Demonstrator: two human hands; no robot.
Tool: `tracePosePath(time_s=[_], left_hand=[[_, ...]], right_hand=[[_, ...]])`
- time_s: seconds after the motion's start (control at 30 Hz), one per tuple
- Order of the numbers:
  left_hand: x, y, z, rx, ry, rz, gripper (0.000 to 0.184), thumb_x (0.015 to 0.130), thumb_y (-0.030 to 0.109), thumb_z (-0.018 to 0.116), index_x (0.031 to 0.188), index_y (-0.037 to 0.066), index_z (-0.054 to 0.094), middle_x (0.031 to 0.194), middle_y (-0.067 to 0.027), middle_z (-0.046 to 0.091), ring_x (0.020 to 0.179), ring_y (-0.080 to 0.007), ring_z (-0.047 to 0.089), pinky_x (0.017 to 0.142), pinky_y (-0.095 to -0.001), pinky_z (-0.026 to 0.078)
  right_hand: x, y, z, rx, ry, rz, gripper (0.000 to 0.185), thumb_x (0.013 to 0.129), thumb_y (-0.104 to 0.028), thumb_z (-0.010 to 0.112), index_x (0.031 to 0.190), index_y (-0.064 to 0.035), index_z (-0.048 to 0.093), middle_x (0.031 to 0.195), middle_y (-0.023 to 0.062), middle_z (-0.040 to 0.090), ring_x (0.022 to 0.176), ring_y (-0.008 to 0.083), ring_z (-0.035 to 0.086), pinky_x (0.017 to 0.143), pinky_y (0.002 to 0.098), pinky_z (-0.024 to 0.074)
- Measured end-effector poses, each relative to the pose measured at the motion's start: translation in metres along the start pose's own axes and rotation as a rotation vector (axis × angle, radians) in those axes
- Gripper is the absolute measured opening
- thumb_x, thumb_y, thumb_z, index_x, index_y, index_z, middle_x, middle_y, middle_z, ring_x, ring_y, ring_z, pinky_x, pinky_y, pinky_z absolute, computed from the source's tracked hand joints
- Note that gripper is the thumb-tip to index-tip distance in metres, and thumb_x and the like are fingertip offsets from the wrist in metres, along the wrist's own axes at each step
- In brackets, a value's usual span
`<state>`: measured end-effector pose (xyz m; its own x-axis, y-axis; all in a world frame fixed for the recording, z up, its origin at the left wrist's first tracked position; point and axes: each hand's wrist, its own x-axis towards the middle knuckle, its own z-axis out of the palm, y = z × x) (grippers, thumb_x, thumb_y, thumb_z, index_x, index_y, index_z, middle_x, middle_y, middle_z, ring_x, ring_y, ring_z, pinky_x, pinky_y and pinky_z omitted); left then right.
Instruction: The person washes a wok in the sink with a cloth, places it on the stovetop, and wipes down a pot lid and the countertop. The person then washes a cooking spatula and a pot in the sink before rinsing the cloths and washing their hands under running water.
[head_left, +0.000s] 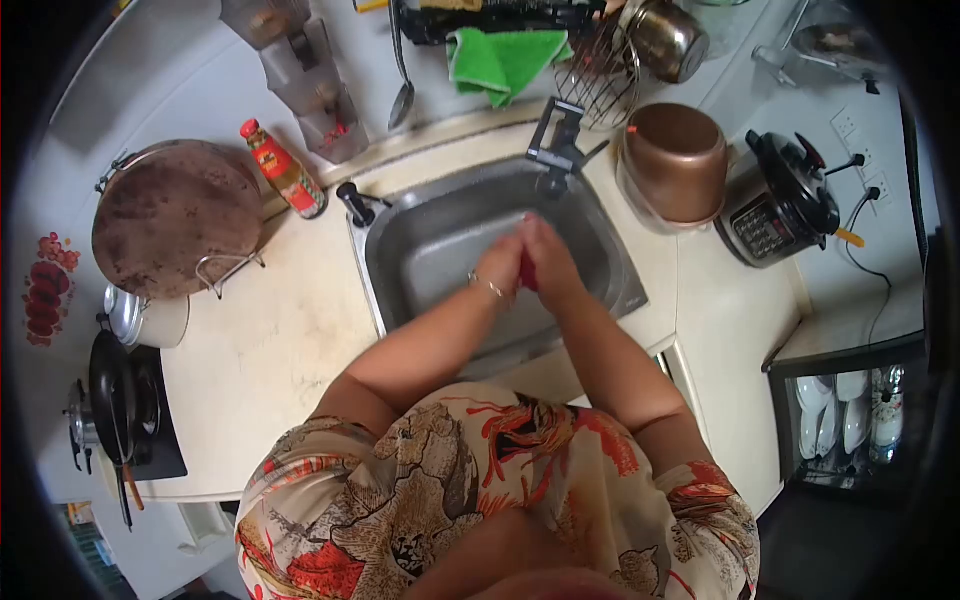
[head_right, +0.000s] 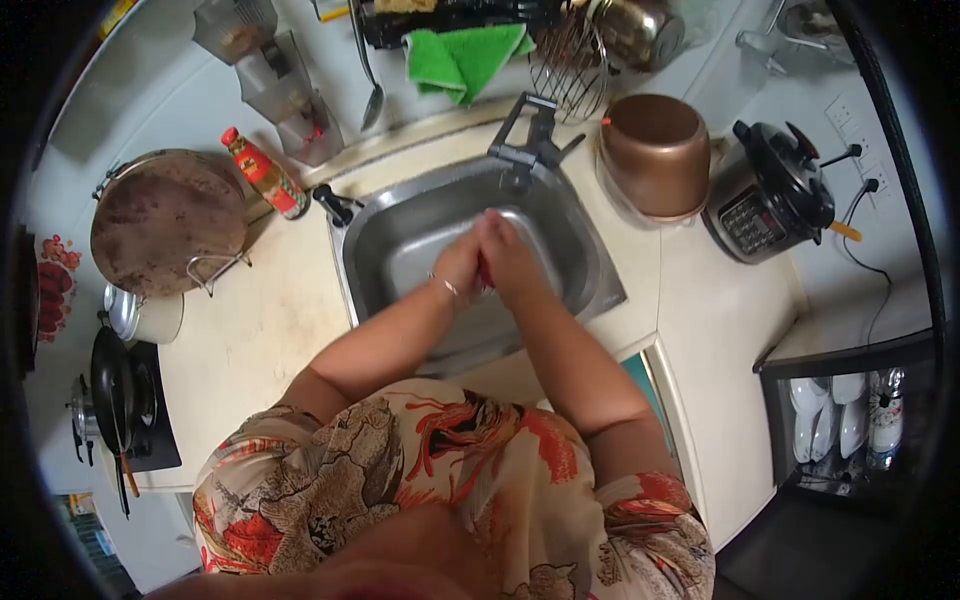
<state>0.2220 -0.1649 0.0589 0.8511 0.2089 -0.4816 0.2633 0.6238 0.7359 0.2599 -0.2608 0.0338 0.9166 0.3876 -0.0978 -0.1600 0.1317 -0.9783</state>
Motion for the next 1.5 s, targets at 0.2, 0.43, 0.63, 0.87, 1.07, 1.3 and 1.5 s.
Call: tracePosePath(time_s=[0.2, 0.43, 0.63, 0.87, 1.07, 1.3, 1.5], left_hand=[[0.011, -0.007, -0.030, -0.062, -0.485, -0.322, 0.055, 0.083, 0.062, 0.041, 0.106, 0.014, 0.054, 0.098, -0.0085, 0.061, 0.087, -0.0223, 0.060, 0.076, -0.0444, 0.050], [0.025, 0.020, -0.054, -0.116, -0.880, -0.455, 0.034, 0.086, 0.032, 0.057, 0.109, 0.007, 0.053, 0.106, -0.0142, 0.058, 0.087, -0.0271, 0.061, 0.071, -0.0390, 0.054], [0.034, 0.029, -0.038, 0.224, -0.843, -0.557, 0.020, 0.072, -0.004, 0.057, 0.091, 0.003, 0.054, 0.079, -0.0064, 0.055, 0.058, -0.0104, 0.050, 0.039, -0.0160, 0.036], [0.039, 0.007, -0.032, 0.455, -0.546, -0.473, 0.016, 0.067, 0.003, 0.061, 0.075, 0.011, 0.050, 0.055, 0.0021, 0.042, 0.039, -0.0062, 0.033, 0.035, -0.0207, 0.022], [0.027, 0.015, -0.019, 0.732, -0.420, -0.194, 0.013, 0.065, 0.004, 0.060, 0.072, 0.009, 0.050, 0.056, 0.0000, 0.044, 0.042, -0.0094, 0.037, 0.037, -0.0251, 0.026], [0.052, -0.009, -0.027, 1.031, -0.485, 0.230, 0.025, 0.067, 0.008, 0.060, 0.091, 0.007, 0.061, 0.080, -0.0082, 0.062, 0.074, -0.0221, 0.056, 0.068, -0.0329, 0.045], [0.076, -0.041, -0.055, 1.220, -0.516, 0.621, 0.032, 0.076, 0.034, 0.063, 0.094, 0.008, 0.061, 0.083, -0.0118, 0.063, 0.075, -0.0248, 0.059, 0.070, -0.0329, 0.046]], right_hand=[[-0.005, -0.024, 0.015, -0.224, -0.128, -0.054, 0.036, 0.090, -0.033, 0.052, 0.104, -0.0013, 0.060, 0.086, 0.0026, 0.060, 0.078, 0.0093, 0.054, 0.070, 0.0241, 0.0452], [0.004, -0.039, 0.021, -0.218, -0.281, -0.268, 0.037, 0.094, -0.032, 0.041, 0.097, -0.0003, 0.060, 0.077, 0.0062, 0.061, 0.071, 0.0110, 0.056, 0.066, 0.0240, 0.0455], [0.023, -0.034, 0.022, -0.110, -0.133, -0.086, 0.048, 0.095, -0.039, 0.036, 0.066, -0.0041, 0.052, 0.057, 0.0038, 0.053, 0.053, 0.0105, 0.050, 0.055, 0.0250, 0.0432], [0.035, -0.019, 0.019, -0.209, -0.054, -0.028, 0.049, 0.094, -0.041, 0.038, 0.061, -0.0058, 0.047, 0.050, 0.0027, 0.048, 0.047, 0.0100, 0.046, 0.051, 0.0255, 0.0417], [0.041, -0.015, 0.021, -0.195, -0.011, -0.038, 0.048, 0.093, -0.039, 0.042, 0.059, -0.0054, 0.046, 0.049, 0.0026, 0.048, 0.045, 0.0094, 0.045, 0.048, 0.0251, 0.0410], [0.044, -0.013, 0.016, -0.145, -0.008, -0.057, 0.043, 0.091, -0.033, 0.049, 0.060, -0.0031, 0.050, 0.049, 0.0026, 0.049, 0.044, 0.0090, 0.044, 0.045, 0.0265, 0.0387], [0.049, -0.031, 0.011, -0.513, -0.230, -0.265, 0.034, 0.089, -0.029, 0.053, 0.065, -0.0051, 0.053, 0.055, -0.0002, 0.050, 0.053, 0.0066, 0.047, 0.049, 0.0239, 0.0396]])
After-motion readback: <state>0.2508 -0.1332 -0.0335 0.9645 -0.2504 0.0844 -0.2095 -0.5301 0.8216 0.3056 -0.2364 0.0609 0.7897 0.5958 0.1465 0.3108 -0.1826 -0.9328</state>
